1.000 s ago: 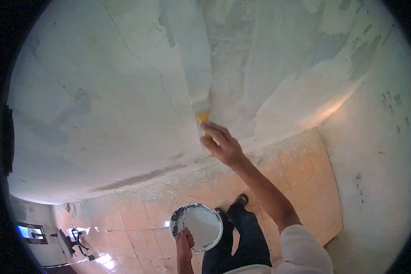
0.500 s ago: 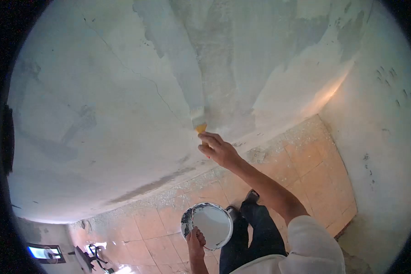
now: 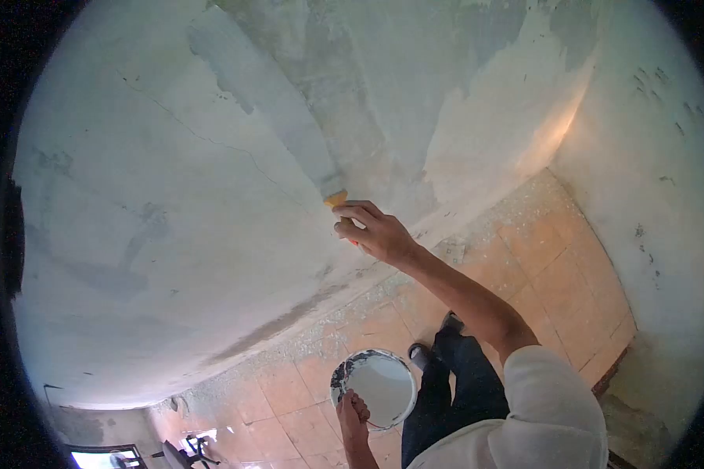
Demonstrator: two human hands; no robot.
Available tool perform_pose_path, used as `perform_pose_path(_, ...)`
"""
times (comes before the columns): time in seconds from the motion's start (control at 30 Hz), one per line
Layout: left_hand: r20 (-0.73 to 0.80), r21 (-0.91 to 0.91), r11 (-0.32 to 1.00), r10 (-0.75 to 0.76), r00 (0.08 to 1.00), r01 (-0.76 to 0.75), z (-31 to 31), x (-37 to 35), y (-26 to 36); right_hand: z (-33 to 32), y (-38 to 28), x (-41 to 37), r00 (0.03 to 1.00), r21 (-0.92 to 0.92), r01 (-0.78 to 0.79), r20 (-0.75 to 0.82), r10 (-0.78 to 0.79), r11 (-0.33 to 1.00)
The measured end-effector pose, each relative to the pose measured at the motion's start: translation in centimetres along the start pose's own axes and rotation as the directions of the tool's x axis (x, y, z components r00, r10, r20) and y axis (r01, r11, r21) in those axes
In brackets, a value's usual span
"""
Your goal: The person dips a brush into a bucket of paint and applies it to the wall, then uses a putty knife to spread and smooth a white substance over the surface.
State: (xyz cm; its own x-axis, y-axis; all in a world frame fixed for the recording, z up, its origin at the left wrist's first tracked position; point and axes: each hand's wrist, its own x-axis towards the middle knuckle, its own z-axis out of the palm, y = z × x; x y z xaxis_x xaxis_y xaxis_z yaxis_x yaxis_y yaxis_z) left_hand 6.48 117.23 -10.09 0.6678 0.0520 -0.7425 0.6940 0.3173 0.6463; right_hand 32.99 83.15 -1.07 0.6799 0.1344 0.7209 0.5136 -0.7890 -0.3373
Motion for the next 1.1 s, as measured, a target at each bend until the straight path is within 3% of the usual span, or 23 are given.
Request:
perform_pose_path(0.07,0.001,-0.001,0.999,-0.038,0.999,0.038,-0.5,0.5,-0.2,-0.9,-1.6,0.7,0.971,-0.045,0.143,-0.188,-0.149,0.989)
perform_pose_path(0.1,-0.008,0.003,0.999,-0.045,0.999,0.046,-0.5,0.7,-0.2,0.1,-1.2,0.2,0.973,-0.037,0.133,-0.185,-0.138,0.99)
perform_pose_path(0.2,-0.034,0.02,0.997,-0.078,0.996,0.078,-0.8,0.9,0.0,5.7,1.0,-4.6,0.995,-0.024,0.058,-0.076,-0.06,0.998)
perform_pose_path(0.27,-0.033,0.029,0.994,-0.102,0.994,0.103,-0.8,1.0,0.3,10.8,3.8,-9.4,0.994,0.106,-0.055,0.101,0.044,0.993)
perform_pose_path(0.37,-0.04,0.031,0.995,-0.097,0.995,0.098,-0.3,0.9,0.5,12.9,3.1,-12.7,0.972,0.038,-0.11,0.214,0.1,0.993)
perform_pose_path(0.43,0.006,0.019,0.997,-0.076,0.997,0.076,0.1,0.4,0.8,10.4,1.0,-10.6,0.975,0.073,-0.123,0.195,0.107,0.99)
perform_pose_path(0.5,0.014,0.016,0.997,-0.079,0.997,0.079,0.4,0.5,1.0,8.5,-0.8,-7.9,0.996,0.127,-0.084,0.024,0.081,0.988)
perform_pose_path(0.63,0.03,0.02,0.995,-0.103,0.994,0.103,0.0,0.1,0.7,12.6,0.5,-10.2,0.996,0.109,-0.082,0.027,0.079,0.991)
perform_pose_path(0.7,0.039,0.058,0.995,-0.084,0.996,0.081,0.2,0.3,0.5,14.9,2.4,-14.0,0.966,0.133,-0.206,0.185,0.18,0.97)
perform_pose_path(0.83,0.03,0.071,0.994,-0.081,0.996,0.079,0.0,0.2,0.1,13.6,1.8,-17.4,0.932,0.252,-0.362,0.075,0.355,0.897)
perform_pose_path(0.9,0.03,0.047,0.995,-0.087,0.996,0.086,-0.1,0.2,0.1,11.7,0.8,-18.1,0.809,0.264,-0.527,-0.136,0.572,0.808)
perform_pose_path(0.93,0.034,0.052,0.995,-0.091,0.995,0.089,0.0,0.3,0.3,11.9,0.9,-18.9,0.806,0.26,-0.531,-0.14,0.576,0.806)
perform_pose_path(1.0,-0.011,0.08,0.993,-0.091,0.996,0.092,0.0,0.5,0.3,13.3,1.2,-21.2,0.373,0.586,-0.666,-0.275,0.886,0.462)
perform_pose_path(1.03,-0.012,0.081,0.991,-0.105,0.994,0.105,-0.1,0.6,0.1,14.0,1.4,-22.8,0.368,0.578,-0.676,-0.272,0.889,0.457)
perform_pose_path(1.07,0.005,0.084,0.993,-0.082,0.997,0.081,-0.2,0.9,-0.2,14.7,1.8,-24.6,0.008,0.9,-0.433,-0.055,0.998,0.053)
perform_pose_path(1.1,0.021,0.085,0.995,-0.059,0.998,0.057,-0.5,1.2,-0.5,15.7,2.2,-26.8,-0.238,0.954,0.008,0.294,0.926,-0.3)
